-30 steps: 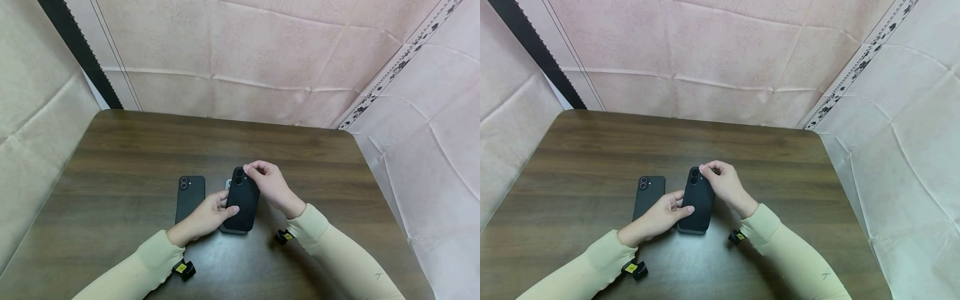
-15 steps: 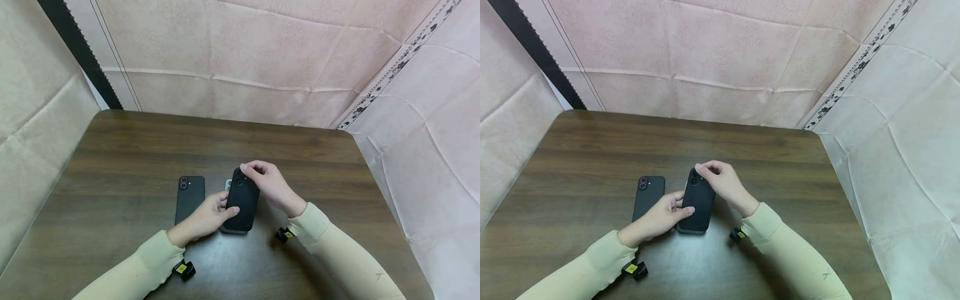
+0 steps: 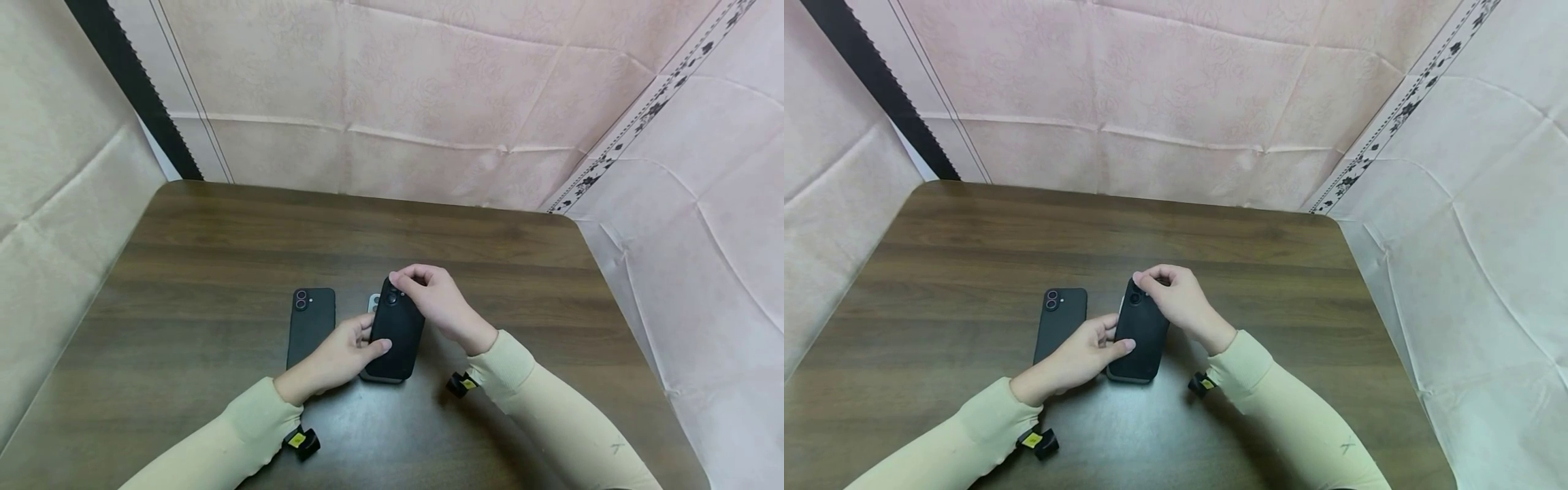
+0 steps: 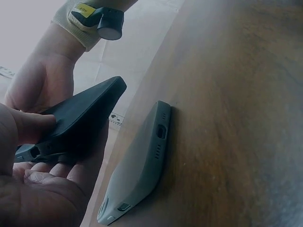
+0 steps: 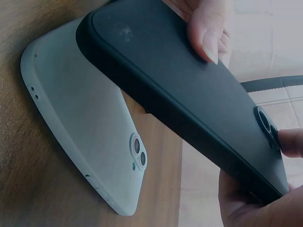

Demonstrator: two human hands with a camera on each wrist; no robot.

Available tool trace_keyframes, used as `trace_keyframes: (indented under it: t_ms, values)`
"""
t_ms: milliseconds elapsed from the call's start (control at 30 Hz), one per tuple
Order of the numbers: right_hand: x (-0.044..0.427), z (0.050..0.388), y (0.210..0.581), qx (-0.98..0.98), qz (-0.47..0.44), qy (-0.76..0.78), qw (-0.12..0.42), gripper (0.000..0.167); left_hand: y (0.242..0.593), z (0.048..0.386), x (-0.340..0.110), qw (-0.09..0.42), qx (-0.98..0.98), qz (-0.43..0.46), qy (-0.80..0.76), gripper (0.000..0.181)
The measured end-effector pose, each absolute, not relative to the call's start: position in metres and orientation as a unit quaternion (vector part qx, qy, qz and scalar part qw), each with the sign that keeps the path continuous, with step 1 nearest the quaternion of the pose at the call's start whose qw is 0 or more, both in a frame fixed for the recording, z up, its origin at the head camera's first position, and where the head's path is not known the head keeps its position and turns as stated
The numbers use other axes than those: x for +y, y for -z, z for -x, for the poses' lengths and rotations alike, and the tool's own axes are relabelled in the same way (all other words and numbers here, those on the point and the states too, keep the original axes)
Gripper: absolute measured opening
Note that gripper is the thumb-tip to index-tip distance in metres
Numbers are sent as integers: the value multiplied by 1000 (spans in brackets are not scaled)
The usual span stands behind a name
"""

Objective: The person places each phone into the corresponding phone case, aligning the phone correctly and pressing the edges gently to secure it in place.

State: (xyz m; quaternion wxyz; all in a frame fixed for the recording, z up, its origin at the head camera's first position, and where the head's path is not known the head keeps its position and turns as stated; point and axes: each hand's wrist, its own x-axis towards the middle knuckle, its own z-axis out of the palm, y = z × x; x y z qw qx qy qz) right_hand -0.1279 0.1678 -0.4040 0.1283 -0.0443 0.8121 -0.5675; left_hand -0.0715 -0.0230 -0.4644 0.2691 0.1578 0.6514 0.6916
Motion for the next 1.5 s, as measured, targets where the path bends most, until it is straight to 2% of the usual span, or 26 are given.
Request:
trace_keyframes:
  t_ms: [433, 867, 1233, 1500]
  values:
    - [171, 127, 407, 816, 58, 562, 120, 24, 466, 72, -22, 269, 647, -170, -693, 44]
    - [177, 123, 409, 818, 102, 542, 164, 37, 467, 71, -22, 275, 642, -164, -697, 44]
    - [170, 121, 408, 852, 120, 501, 95, 34, 465, 70, -25, 257, 644, -156, -703, 42]
    - [172, 123, 415, 848, 100, 513, 84, 40, 463, 71, -25, 259, 637, -153, -710, 43]
